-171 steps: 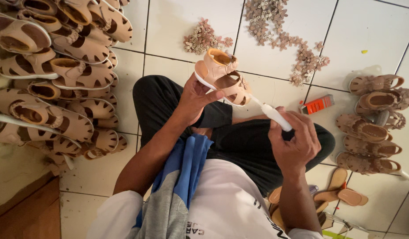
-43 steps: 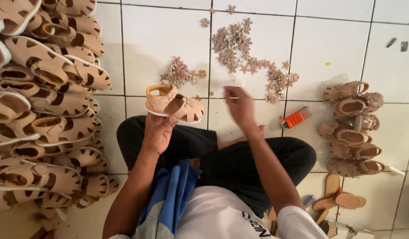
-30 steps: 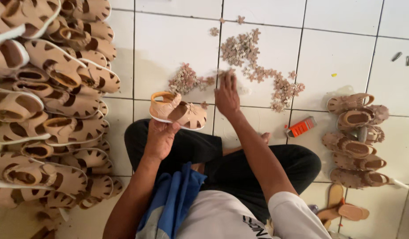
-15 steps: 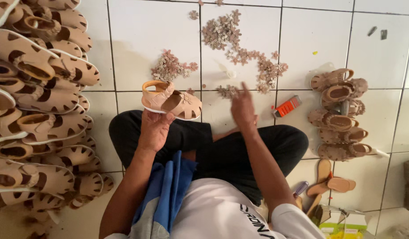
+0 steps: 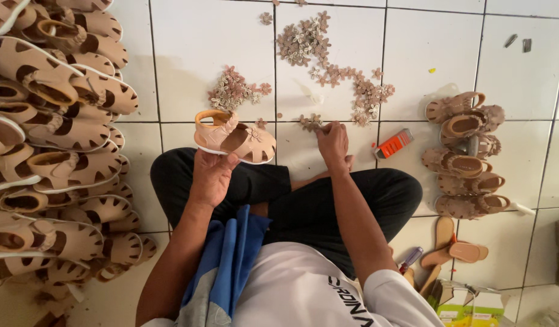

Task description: The person sits on the floor holding a child's sandal in one hand and a white squeeze bottle in the other, applying glue to the shoe upper. They then pick up small flower-shaped appliqués from the floor and press them onto the glued areas of the sandal, repeating the glue-and-attach cycle.

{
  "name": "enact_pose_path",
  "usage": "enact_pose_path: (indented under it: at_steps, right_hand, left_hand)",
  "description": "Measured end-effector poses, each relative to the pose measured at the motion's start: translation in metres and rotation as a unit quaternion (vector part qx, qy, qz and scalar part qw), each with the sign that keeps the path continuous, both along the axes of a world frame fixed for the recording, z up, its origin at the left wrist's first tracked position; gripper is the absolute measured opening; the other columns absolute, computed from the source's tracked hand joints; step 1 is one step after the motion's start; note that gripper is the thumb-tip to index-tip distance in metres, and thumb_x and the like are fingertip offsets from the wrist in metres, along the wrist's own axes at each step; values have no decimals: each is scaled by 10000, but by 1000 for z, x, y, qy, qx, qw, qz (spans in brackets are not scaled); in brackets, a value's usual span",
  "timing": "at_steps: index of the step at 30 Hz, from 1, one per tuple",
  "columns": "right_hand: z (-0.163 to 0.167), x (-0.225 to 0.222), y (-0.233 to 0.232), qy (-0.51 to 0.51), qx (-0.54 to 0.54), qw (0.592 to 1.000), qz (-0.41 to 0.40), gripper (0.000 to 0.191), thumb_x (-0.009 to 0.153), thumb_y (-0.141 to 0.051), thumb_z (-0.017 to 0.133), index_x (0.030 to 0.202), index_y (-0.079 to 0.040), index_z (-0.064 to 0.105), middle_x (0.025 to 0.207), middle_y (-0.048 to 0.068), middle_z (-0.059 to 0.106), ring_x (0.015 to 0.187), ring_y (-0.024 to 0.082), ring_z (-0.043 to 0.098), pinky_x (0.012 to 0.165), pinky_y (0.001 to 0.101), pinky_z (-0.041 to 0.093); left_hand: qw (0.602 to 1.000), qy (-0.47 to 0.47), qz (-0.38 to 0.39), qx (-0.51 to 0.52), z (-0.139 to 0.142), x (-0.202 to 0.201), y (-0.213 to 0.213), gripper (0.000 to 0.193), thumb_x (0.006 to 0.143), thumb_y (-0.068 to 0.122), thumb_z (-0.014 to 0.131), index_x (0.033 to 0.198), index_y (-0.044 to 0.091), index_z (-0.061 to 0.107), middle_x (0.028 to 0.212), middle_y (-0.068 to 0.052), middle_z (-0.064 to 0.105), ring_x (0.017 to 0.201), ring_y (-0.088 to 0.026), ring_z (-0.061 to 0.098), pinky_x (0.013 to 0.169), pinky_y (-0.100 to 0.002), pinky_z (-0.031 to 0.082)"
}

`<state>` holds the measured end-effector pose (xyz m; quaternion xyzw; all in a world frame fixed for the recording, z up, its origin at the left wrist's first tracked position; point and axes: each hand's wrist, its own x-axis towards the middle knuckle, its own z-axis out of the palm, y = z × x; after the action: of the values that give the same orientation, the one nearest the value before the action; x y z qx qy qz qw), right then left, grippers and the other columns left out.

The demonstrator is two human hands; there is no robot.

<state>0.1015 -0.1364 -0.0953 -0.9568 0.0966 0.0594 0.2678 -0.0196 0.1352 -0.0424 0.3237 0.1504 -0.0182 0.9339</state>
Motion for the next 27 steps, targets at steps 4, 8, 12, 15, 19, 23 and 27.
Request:
enact_pose_path:
  at_steps: [4,8,12,15,19,23,27]
  right_hand:
    - [11,4,-8,63,83,993,-47,223,837,-169,825,947,2,733,881,145,764,789,282,732,755,399,575]
    - [22,-1,-23,95,270,954,-84,211,876,-73,758,1067,9,720,906,121,770,759,178,753,692,310,642]
    - [45,-15,-34,80,495,858,-111,201,923,-61,742,1091,47,717,919,103,753,791,159,735,749,301,637]
    - [73,-31,-34,88,510,850,-97,182,956,-72,729,1079,60,710,906,100,742,772,157,720,736,286,619]
    - [114,-53,-22,67,525,848,-25,146,998,-47,731,1057,85,709,904,101,721,787,151,696,762,279,603]
    - [138,-68,2,97,508,855,42,130,964,-77,723,1022,39,707,888,66,736,769,113,703,728,244,598]
    - [144,-75,32,91,433,892,89,126,945,-106,764,971,9,721,805,14,706,705,40,624,628,192,531]
  left_hand:
    - [1000,-1,-1,-3,-3,-1,-1,586,911,-49,741,1445,13,508,1377,-105,640,1288,-220,625,1123,-405,531]
    - [1000,-3,-3,-4,-4,1,-7,608,913,-53,745,1457,21,485,1375,-104,630,1280,-217,624,1105,-401,539]
    - [1000,-4,-7,-8,3,5,-18,663,874,-63,762,1465,3,468,1394,-124,618,1301,-238,614,1111,-407,543]
    - [1000,-11,-7,-15,11,7,-24,711,848,-74,775,1478,-5,454,1419,-128,603,1327,-250,598,1120,-400,527]
    - [1000,-24,-8,8,16,6,-28,723,855,-73,771,1495,4,444,1440,-126,597,1350,-250,587,1165,-398,499]
    - [1000,-7,-7,13,13,6,-31,717,857,-96,767,1484,18,440,1450,-110,581,1368,-235,558,1174,-402,470]
    - [999,-11,-5,30,10,2,-33,726,848,-105,772,1484,20,444,1445,-101,575,1368,-233,551,1155,-401,475]
